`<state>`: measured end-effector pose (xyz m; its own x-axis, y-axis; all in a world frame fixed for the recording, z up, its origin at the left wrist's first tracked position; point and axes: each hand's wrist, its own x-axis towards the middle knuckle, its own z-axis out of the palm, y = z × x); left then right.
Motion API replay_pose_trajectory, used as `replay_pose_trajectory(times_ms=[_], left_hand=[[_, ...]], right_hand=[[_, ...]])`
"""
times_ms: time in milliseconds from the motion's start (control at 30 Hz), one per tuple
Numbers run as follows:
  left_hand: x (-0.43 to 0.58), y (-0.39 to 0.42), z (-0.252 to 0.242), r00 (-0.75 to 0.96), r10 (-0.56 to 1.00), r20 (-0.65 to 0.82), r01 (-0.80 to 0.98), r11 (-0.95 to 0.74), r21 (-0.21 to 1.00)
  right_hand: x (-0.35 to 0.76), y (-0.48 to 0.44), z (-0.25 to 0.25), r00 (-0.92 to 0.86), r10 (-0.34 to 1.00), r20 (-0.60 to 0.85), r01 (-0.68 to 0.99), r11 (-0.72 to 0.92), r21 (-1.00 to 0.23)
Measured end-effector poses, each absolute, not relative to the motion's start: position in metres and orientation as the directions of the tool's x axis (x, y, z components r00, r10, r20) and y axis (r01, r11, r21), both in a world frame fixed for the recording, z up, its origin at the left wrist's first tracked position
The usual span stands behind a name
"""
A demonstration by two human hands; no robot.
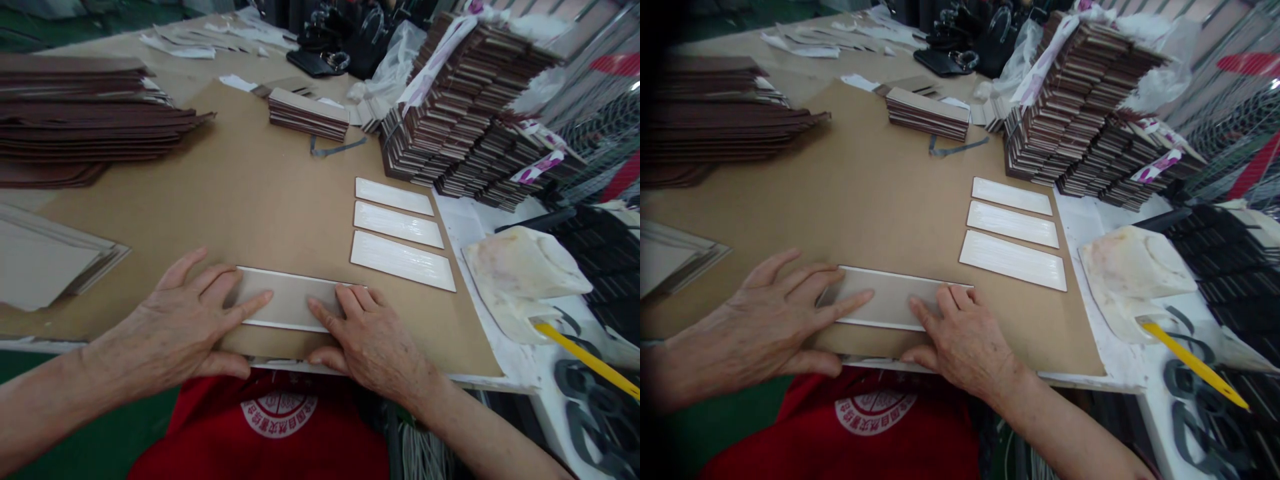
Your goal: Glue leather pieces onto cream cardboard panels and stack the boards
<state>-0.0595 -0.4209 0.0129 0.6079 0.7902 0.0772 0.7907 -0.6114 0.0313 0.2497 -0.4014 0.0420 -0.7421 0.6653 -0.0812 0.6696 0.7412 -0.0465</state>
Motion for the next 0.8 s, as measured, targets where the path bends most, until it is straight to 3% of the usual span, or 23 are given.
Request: replay_pose_trajectory(times_ms=[400, 500, 667, 800], left_hand=[[-0.065, -0.421, 0.005, 0.574, 0.812, 0.106, 0.801, -0.584, 0.133], [-0.066, -0.420, 0.003, 0.603, 0.790, 0.111, 0.776, -0.613, 0.144], [-0.076, -0.422, -0.003, 0.710, 0.688, 0.150, 0.687, -0.723, 0.066], [-0.082, -0.440, -0.008, 0.760, 0.629, 0.165, 0.642, -0.766, -0.036]], right_hand=[[0.323, -0.405, 0.038, -0.684, 0.729, 0.021, 0.727, 0.683, -0.066], [0.321, -0.400, 0.038, -0.712, 0.702, 0.037, 0.693, 0.710, -0.124], [0.306, -0.414, 0.029, -0.763, 0.642, -0.080, 0.643, 0.740, -0.197], [0.311, -0.437, 0.024, -0.779, 0.626, -0.011, 0.621, 0.770, -0.144]])
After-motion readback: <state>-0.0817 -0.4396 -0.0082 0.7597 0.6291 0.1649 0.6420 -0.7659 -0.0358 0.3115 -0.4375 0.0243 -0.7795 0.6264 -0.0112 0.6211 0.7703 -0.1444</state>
